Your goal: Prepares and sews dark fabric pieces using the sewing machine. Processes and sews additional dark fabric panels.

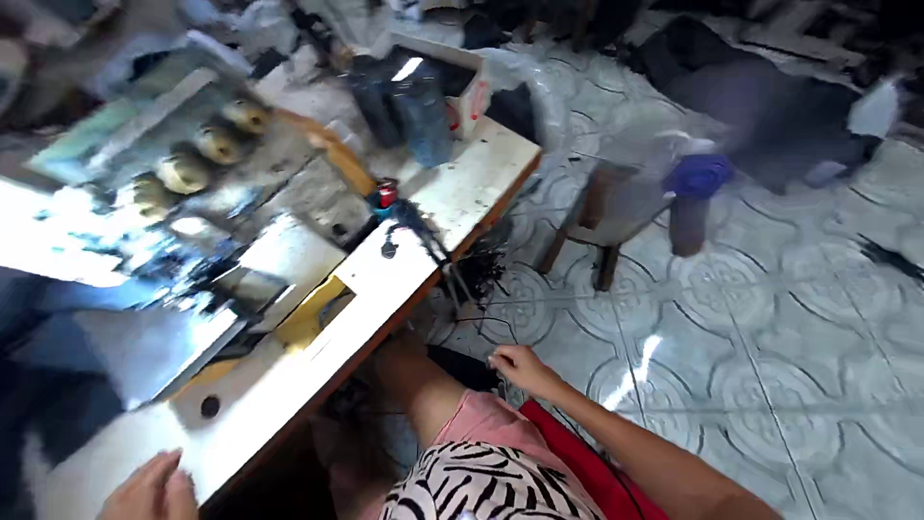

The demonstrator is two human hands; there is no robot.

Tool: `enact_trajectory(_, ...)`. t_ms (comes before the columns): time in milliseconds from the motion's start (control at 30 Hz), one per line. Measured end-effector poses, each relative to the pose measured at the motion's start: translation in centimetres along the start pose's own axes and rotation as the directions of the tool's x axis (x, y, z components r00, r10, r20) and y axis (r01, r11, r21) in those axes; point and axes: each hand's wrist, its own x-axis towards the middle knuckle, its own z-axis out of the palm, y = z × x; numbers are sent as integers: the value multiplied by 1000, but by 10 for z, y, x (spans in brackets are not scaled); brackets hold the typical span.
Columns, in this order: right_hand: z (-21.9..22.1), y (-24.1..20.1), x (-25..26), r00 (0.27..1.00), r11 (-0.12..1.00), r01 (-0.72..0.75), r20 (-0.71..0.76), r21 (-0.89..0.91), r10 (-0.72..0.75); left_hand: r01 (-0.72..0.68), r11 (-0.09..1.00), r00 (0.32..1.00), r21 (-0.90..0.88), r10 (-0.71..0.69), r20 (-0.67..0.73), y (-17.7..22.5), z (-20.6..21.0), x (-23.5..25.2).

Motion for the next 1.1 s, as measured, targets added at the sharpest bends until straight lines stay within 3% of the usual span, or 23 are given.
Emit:
enact_trajectory(33,12,-20,3,995,995,94,18,10,-94,15,1000,999,4,-15,48,3,-11,4)
enact_trajectory(100,35,-66,6,945,947,320,56,35,-322,46,996,999,79,-46,1,-1,-38,8)
enact_trajectory(200,63,-136,16,721,721,681,55,128,-691,217,966,963,139,-189,-193,-27,-94,6)
enact_trajectory(267,77,-178,29,572,570,791,62,221,-818,358,927,915,108,-325,-239,-49,-123,4)
enact_trajectory(333,89,-216,45,492,492,832,67,257,-868,455,887,874,77,-428,-231,-68,-134,-1)
enact_trajectory(500,121,-269,91,499,488,842,9,231,-866,525,850,818,46,-489,-301,-78,-134,-3)
enact_trajectory(600,134,-263,108,490,491,864,38,111,-871,553,827,807,96,-504,-307,-83,-139,-9)
enact_trajectory(767,139,-259,104,446,442,895,101,-65,-889,488,867,846,105,-439,-302,-96,-135,-9)
enact_trajectory(900,138,-258,104,432,423,901,103,-98,-896,481,877,827,3,-453,-332,-103,-143,-8)
enact_trajectory(1100,138,-258,102,404,390,909,86,-145,-911,528,843,803,-104,-535,-263,-105,-158,-6)
